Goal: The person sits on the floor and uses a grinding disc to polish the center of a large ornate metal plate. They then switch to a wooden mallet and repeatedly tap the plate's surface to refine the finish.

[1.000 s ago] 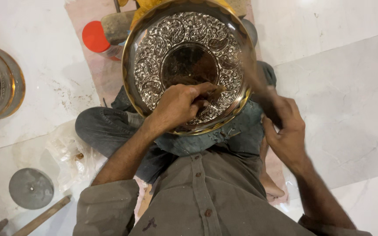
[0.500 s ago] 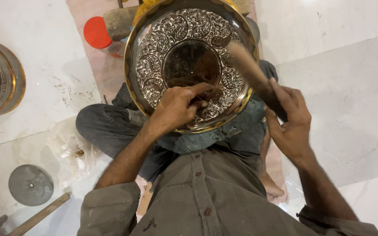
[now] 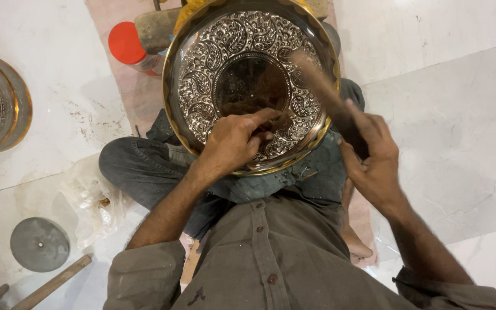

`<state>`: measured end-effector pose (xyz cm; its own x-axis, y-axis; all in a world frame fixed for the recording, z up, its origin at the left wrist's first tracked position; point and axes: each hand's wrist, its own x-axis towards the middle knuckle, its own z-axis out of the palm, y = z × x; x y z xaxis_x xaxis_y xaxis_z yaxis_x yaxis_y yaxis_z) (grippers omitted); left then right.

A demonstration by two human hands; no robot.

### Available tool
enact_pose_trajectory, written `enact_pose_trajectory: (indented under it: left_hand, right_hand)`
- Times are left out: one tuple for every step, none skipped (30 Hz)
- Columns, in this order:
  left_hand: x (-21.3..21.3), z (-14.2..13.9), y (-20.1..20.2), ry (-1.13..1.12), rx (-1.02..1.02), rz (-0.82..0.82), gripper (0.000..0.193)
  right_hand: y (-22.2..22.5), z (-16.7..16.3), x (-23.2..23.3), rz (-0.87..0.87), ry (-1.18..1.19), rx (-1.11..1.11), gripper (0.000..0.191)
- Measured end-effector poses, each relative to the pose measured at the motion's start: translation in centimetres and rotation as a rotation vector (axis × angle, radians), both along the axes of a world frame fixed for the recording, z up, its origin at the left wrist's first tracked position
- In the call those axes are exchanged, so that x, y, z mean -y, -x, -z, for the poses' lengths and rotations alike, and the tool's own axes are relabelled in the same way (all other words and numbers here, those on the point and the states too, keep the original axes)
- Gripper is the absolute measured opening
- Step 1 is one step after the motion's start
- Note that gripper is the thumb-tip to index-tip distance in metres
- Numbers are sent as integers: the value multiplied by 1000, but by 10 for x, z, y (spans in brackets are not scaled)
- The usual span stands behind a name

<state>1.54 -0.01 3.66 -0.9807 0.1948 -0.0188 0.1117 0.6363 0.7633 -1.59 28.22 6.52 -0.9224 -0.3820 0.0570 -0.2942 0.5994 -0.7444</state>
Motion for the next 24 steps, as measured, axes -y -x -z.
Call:
enact_pose_trajectory:
  left_hand:
    - [0, 0, -1, -8, -3, -6, 38]
    - [0, 1, -1, -20, -10, -19, 39]
    - [0, 1, -3, -31, -17, -28, 39]
    - [0, 2, -4, -43, -27, -36, 39]
    - [0, 3, -3, -36, -9, -39, 40]
    - [-1, 3, -5, -28, 11, -41, 40]
    - [-2, 4, -6, -22, 34, -44, 40]
    - [-2, 4, -7, -57, 24, -51, 40]
    - [-2, 4, -8, -90, 13, -58, 39]
    - [-3, 4, -9, -123, 1, -62, 38]
    - [-3, 4, -10, -115, 0, -71, 39]
    - [-3, 3, -10, -105, -4, -81, 41]
    - [-3, 2, -11, -95, -8, -90, 42]
    - [-4, 1, -11, -74, 26, -103, 40]
    - [-5, 0, -13, -55, 59, -119, 39]
    - [-5, -2, -13, -34, 91, -131, 38]
    - [-6, -3, -14, -36, 145, -145, 39]
    - [-6, -4, -15, -37, 196, -158, 41]
    - [-6, -4, -16, -35, 244, -175, 42]
    - [-6, -5, -16, -68, 152, -179, 42]
    - [-7, -5, -18, -102, 65, -185, 41]
    - [-7, -5, -18, -135, -24, -191, 41]
    - [-7, -5, -19, -144, -28, -189, 42]
    - [-8, -5, -19, -152, -33, -187, 43]
  right_hand:
    - [2, 0, 0, -70, -110, -98, 65]
    - [3, 0, 0, -142, -219, -190, 65]
    - [4, 0, -1, -212, -329, -280, 66]
    - [4, 0, -1, -168, -224, -210, 64]
    - [4, 1, 0, -124, -119, -142, 62]
    - [4, 1, -1, -78, -12, -74, 61]
    - [4, 1, -1, -121, -110, -141, 63]
    - [4, 1, -1, -168, -210, -208, 65]
    - [4, 1, -1, -215, -308, -276, 67]
    - [4, 0, -1, -177, -257, -244, 67]
    - [5, -1, -1, -139, -207, -212, 66]
    - [6, -3, -2, -101, -154, -182, 66]
    - [7, -4, -2, -115, -138, -149, 66]
    - [8, -6, -1, -132, -125, -115, 66]
    - [10, -7, -1, -150, -113, -79, 67]
    - [12, -9, 0, -175, -214, -177, 67]
    - [13, -10, 1, -197, -316, -272, 67]
    - [14, -11, 2, -219, -416, -369, 67]
    - [14, -12, 3, -142, -297, -227, 68]
    - [14, -13, 5, -68, -178, -80, 69]
    - [14, -14, 6, 1, -62, 72, 69]
    - [13, -15, 6, -39, -84, -29, 67]
    - [12, -17, 7, -78, -103, -133, 64]
    - [11, -18, 8, -118, -123, -237, 61]
